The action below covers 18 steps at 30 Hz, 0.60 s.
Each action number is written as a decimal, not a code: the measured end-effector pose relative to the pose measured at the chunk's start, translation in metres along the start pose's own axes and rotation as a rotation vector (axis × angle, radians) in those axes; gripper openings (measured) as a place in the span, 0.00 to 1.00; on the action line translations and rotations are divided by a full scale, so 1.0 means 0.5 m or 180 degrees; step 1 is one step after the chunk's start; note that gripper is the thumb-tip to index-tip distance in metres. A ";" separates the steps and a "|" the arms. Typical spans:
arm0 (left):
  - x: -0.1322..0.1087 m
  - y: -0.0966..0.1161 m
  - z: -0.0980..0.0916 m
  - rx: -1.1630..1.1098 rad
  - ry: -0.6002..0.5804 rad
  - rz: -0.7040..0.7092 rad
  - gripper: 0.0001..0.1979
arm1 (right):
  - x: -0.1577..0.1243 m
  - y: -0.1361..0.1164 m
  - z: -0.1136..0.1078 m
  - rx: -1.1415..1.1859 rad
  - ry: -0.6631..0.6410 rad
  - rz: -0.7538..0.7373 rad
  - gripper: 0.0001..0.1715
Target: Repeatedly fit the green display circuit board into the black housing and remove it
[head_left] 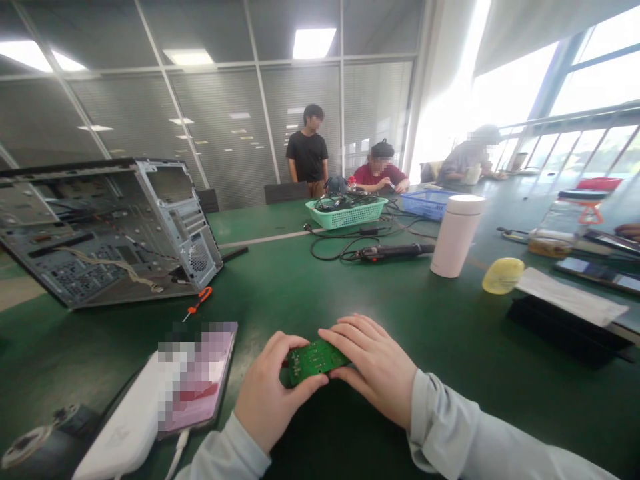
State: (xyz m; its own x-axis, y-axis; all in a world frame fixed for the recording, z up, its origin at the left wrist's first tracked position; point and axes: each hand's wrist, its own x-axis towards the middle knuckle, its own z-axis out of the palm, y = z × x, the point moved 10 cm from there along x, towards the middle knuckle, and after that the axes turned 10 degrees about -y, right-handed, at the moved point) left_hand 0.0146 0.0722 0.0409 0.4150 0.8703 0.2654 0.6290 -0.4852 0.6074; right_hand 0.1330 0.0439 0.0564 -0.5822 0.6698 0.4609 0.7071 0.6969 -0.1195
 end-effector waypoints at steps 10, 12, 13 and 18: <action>-0.008 0.052 -0.015 0.0545 0.0137 0.0736 0.20 | -0.004 0.010 0.014 0.0848 -0.0127 0.0043 0.24; -0.006 0.047 -0.015 0.0387 0.0087 0.0667 0.21 | -0.007 0.012 0.024 0.1142 -0.0132 0.0050 0.21; -0.005 0.042 -0.015 0.0275 0.0062 0.0593 0.22 | -0.009 0.015 0.030 0.1261 -0.0149 0.0079 0.19; 0.000 -0.009 -0.014 -0.0647 0.0087 0.0085 0.28 | -0.019 0.047 0.066 0.1781 -0.0413 0.0672 0.15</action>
State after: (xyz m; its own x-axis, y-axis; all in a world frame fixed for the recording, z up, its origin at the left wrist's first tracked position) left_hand 0.0072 0.0749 0.0435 0.4100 0.8607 0.3018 0.4713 -0.4832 0.7378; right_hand 0.1421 0.0624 0.0200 -0.5213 0.8095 0.2703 0.5151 0.5510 -0.6565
